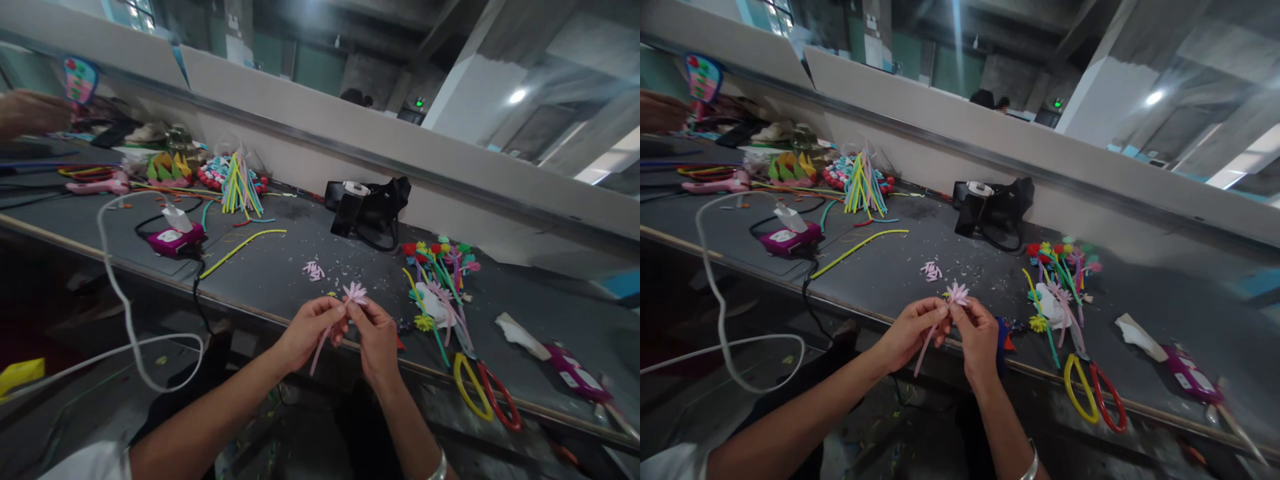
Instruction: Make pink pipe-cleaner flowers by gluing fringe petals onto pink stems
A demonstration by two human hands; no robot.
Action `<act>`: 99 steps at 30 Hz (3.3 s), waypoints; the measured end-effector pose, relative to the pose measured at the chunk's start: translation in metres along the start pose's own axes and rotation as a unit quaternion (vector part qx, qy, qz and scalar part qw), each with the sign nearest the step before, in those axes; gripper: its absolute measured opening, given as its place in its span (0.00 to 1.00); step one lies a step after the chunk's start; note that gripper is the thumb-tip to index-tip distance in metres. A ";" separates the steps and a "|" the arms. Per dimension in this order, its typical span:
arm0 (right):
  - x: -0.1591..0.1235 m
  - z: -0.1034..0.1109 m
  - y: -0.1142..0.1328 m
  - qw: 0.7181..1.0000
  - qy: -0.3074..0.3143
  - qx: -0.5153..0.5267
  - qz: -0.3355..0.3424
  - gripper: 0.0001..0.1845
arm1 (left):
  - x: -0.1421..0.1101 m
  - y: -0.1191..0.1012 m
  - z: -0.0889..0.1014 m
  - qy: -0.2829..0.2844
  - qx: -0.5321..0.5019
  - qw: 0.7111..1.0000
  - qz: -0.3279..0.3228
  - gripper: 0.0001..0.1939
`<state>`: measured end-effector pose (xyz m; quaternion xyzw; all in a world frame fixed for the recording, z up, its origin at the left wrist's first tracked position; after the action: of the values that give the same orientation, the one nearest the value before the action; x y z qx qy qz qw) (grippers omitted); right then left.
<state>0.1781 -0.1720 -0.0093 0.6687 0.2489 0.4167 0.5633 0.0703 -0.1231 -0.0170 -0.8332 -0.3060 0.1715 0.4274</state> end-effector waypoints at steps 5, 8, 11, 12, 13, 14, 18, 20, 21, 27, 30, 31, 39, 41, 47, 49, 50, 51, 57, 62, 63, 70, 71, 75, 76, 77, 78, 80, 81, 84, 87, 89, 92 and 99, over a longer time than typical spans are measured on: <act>0.000 0.007 -0.003 0.999 -0.020 -0.045 -0.012 0.12 | 0.000 0.004 0.000 -0.001 0.004 1.000 0.007 0.15; 0.000 0.010 -0.001 0.996 -0.035 -0.080 -0.010 0.13 | 0.001 0.005 0.002 -0.017 0.029 0.999 0.011 0.16; 0.000 0.014 0.001 0.992 -0.046 -0.120 -0.008 0.15 | 0.002 0.002 0.005 -0.048 0.048 0.998 -0.020 0.17; 0.000 0.014 0.001 0.991 -0.042 -0.126 -0.007 0.15 | 0.001 0.002 0.005 -0.053 0.046 0.997 -0.030 0.17; -0.001 0.013 0.001 0.991 -0.035 -0.129 -0.005 0.15 | 0.001 0.001 0.004 -0.054 0.042 0.997 -0.036 0.16; -0.001 0.013 0.001 0.991 -0.027 -0.128 -0.001 0.15 | 0.001 0.000 0.004 -0.054 0.036 0.997 -0.040 0.16; -0.001 0.009 0.002 0.994 0.001 -0.110 0.022 0.13 | 0.000 0.000 0.002 -0.047 0.008 0.998 -0.032 0.16; -0.002 0.006 0.003 0.995 0.020 -0.099 0.019 0.13 | 0.000 -0.001 0.002 -0.048 -0.007 0.998 -0.031 0.15; -0.002 0.005 0.003 0.995 0.029 -0.095 0.015 0.13 | 0.000 -0.001 0.003 -0.048 -0.013 0.998 -0.031 0.14; -0.004 0.003 0.002 0.998 0.022 -0.060 -0.018 0.14 | 0.000 -0.004 0.003 -0.036 -0.018 0.998 -0.042 0.12; -0.003 0.004 0.000 0.999 0.009 -0.027 -0.028 0.15 | 0.000 -0.003 0.003 -0.036 -0.006 0.998 -0.045 0.12; -0.002 0.005 0.000 0.999 0.006 -0.019 -0.031 0.15 | 0.000 -0.002 0.003 -0.036 0.000 0.998 -0.046 0.12; -0.002 0.010 0.005 0.995 -0.010 -0.098 0.009 0.13 | 0.000 0.002 0.003 -0.035 0.021 0.998 -0.040 0.14; -0.003 0.011 0.007 0.991 -0.011 -0.128 0.022 0.13 | 0.001 0.002 0.004 -0.047 0.018 0.998 -0.036 0.14; -0.007 0.006 0.008 0.994 0.001 -0.102 0.033 0.18 | 0.001 0.003 0.004 -0.058 0.023 0.998 -0.017 0.15; -0.008 0.005 0.005 0.998 -0.009 -0.065 0.016 0.20 | 0.001 0.002 0.004 -0.059 0.016 0.998 -0.014 0.14; -0.008 0.005 0.003 0.998 -0.017 -0.052 0.011 0.20 | 0.000 0.002 0.004 -0.060 0.009 0.998 -0.015 0.14; -0.008 0.006 0.003 0.998 -0.026 -0.050 0.012 0.21 | 0.000 0.001 0.004 -0.060 0.002 0.998 -0.017 0.14; -0.002 0.011 0.003 0.985 -0.034 -0.162 0.045 0.14 | 0.000 -0.003 0.004 -0.053 0.010 0.998 -0.031 0.15; -0.001 0.012 -0.002 0.994 -0.041 -0.100 0.028 0.16 | 0.000 0.000 0.005 -0.061 0.033 0.997 -0.037 0.15; -0.001 0.012 -0.002 0.996 -0.036 -0.075 0.027 0.16 | 0.000 0.001 0.005 -0.061 0.036 0.997 -0.037 0.15; 0.001 0.006 -0.001 0.997 -0.035 -0.068 -0.010 0.16 | 0.002 0.007 0.005 -0.069 0.076 0.994 -0.039 0.15; 0.001 0.006 0.000 0.996 -0.040 -0.082 -0.008 0.16 | 0.002 0.007 0.005 -0.071 0.079 0.994 -0.038 0.15; 0.001 0.006 0.001 0.992 -0.037 -0.120 0.004 0.15 | 0.003 0.006 0.006 -0.081 0.083 0.992 -0.050 0.14; 0.000 0.006 0.001 0.992 -0.032 -0.121 0.002 0.15 | 0.003 0.006 0.006 -0.084 0.080 0.992 -0.054 0.15; 0.000 0.006 0.000 0.993 -0.027 -0.118 -0.002 0.15 | 0.004 0.006 0.006 -0.086 0.074 0.992 -0.056 0.15; -0.001 0.005 -0.001 0.993 -0.023 -0.114 -0.007 0.15 | 0.004 0.006 0.006 -0.086 0.065 0.993 -0.056 0.15; -0.002 0.003 -0.002 0.995 -0.017 -0.097 -0.015 0.14 | 0.005 0.005 0.004 -0.083 0.043 0.994 -0.054 0.15; -0.003 0.002 -0.003 0.996 -0.014 -0.086 -0.019 0.14 | 0.006 0.005 0.003 -0.081 0.034 0.995 -0.054 0.15; -0.005 0.000 -0.005 0.999 -0.003 -0.039 -0.034 0.15 | 0.007 0.003 0.001 -0.079 0.017 0.995 -0.053 0.15; -0.007 -0.001 -0.007 0.999 0.005 0.002 -0.050 0.18 | 0.008 0.002 0.003 -0.091 0.016 0.994 -0.058 0.15; -0.007 0.001 -0.006 0.999 -0.009 -0.001 -0.047 0.20 | 0.009 0.002 0.005 -0.100 0.023 0.993 -0.061 0.15; -0.005 0.007 0.001 0.995 -0.028 -0.095 0.004 0.20 | 0.009 0.003 0.007 -0.106 0.041 0.991 -0.073 0.16; -0.003 0.008 0.014 0.979 -0.017 -0.190 0.069 0.14 | 0.009 0.003 0.009 -0.124 0.099 0.985 -0.071 0.16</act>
<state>0.1816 -0.1819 0.0031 0.5722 0.1087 0.4826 0.6541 0.0732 -0.1130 -0.0247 -0.7353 -0.3963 0.2722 0.4776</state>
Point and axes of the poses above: each hand's wrist, its own x-axis towards the middle knuckle, its own z-axis out of the back of the hand, y = z × x, the point moved 5 cm from there along x, towards the middle knuckle, and after that the axes turned 1 degree about z, right-handed, at the moved point
